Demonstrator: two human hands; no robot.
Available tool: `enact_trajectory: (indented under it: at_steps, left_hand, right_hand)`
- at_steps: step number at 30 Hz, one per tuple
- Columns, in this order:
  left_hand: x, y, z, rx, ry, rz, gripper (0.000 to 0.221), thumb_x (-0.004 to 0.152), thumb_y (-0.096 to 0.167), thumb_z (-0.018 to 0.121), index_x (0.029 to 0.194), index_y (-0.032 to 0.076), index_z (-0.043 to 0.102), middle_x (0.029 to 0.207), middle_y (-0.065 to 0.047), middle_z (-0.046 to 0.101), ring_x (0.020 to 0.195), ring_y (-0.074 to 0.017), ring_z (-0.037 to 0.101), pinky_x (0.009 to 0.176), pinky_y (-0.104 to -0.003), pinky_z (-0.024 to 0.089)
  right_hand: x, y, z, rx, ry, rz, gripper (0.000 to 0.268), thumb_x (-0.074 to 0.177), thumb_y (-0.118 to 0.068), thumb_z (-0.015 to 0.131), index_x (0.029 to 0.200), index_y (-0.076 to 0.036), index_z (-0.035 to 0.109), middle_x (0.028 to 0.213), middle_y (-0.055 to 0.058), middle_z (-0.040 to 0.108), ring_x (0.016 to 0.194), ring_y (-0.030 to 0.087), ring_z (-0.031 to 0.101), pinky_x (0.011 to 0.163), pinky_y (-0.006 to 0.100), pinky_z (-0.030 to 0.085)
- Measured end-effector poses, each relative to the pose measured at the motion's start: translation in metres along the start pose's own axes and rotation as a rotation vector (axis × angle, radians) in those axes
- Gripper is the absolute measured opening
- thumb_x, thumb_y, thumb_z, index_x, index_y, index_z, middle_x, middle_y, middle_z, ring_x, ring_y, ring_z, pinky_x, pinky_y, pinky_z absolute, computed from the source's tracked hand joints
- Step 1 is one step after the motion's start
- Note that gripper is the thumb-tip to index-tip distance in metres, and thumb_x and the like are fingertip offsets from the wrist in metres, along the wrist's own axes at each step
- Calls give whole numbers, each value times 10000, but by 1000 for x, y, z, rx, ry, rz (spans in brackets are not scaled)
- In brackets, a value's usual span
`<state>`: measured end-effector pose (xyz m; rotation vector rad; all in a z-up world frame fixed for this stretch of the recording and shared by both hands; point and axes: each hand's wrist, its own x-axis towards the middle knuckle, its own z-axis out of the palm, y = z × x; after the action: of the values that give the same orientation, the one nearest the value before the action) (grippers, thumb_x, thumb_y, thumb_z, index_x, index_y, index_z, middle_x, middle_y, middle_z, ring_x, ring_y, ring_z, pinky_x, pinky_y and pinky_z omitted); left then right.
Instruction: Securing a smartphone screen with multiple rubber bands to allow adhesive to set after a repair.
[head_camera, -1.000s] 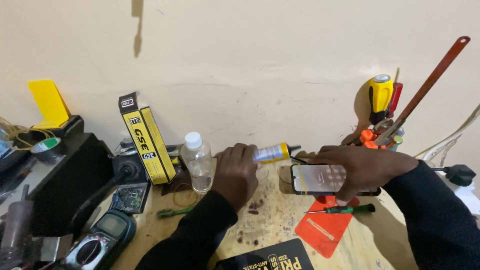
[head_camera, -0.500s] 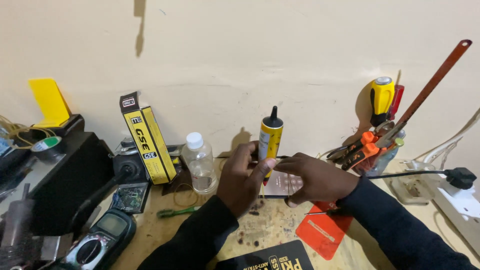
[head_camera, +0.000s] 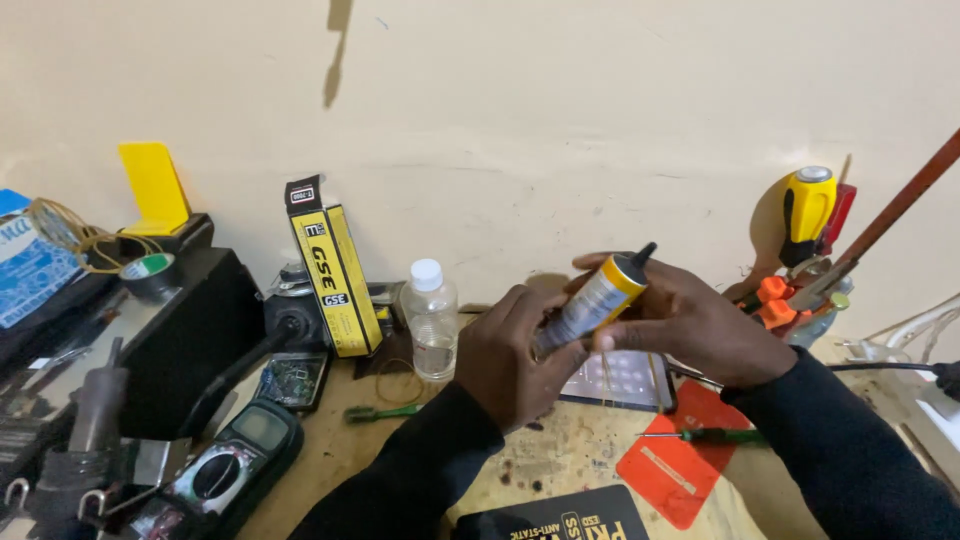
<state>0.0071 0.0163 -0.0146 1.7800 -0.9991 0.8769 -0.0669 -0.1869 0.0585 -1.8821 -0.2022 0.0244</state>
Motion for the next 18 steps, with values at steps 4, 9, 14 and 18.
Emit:
enact_trajectory:
  at_steps: [4, 9, 14, 18]
  left_hand:
    - [25, -13, -26, 112, 143, 73, 358, 888, 452, 842, 1109, 183, 757, 955, 31, 705, 877, -219, 765, 756, -342, 623]
    - [67, -64, -111, 280, 742, -91, 136, 1013, 136, 808, 1138, 108, 761, 1005, -74, 659, 935, -314, 696, 888, -373, 559]
    - [52, -119, -118, 337, 380, -740, 963, 945, 431, 925, 1561, -103, 413, 1315, -256, 634, 1290, -504, 612, 1109, -665, 425]
    - [63, -102, -126, 378, 485, -487, 542, 924, 240, 908, 1319, -52, 680, 1071, -187, 678, 1044, -433, 699, 936, -553, 520]
  right_hand:
    - [12, 8, 0, 77, 159, -160, 630, 793, -11, 844, 1390, 59, 655, 1205, 294, 767, 1097, 417, 761, 910, 529, 635]
    - [18, 30, -7, 303, 297, -247, 858, 770, 43, 829, 1534, -18, 441, 1092, 232, 684, 977, 309, 695, 791, 450, 635]
    - [23, 30, -5, 352, 361, -303, 900, 750, 103, 818, 1520, -102, 399, 1096, 223, 705, 973, 283, 727, 808, 394, 612]
    - [22, 31, -2, 404, 439, -296, 749, 808, 78, 762, 1462, -102, 444, 1129, 207, 683, 1023, 270, 712, 841, 385, 608]
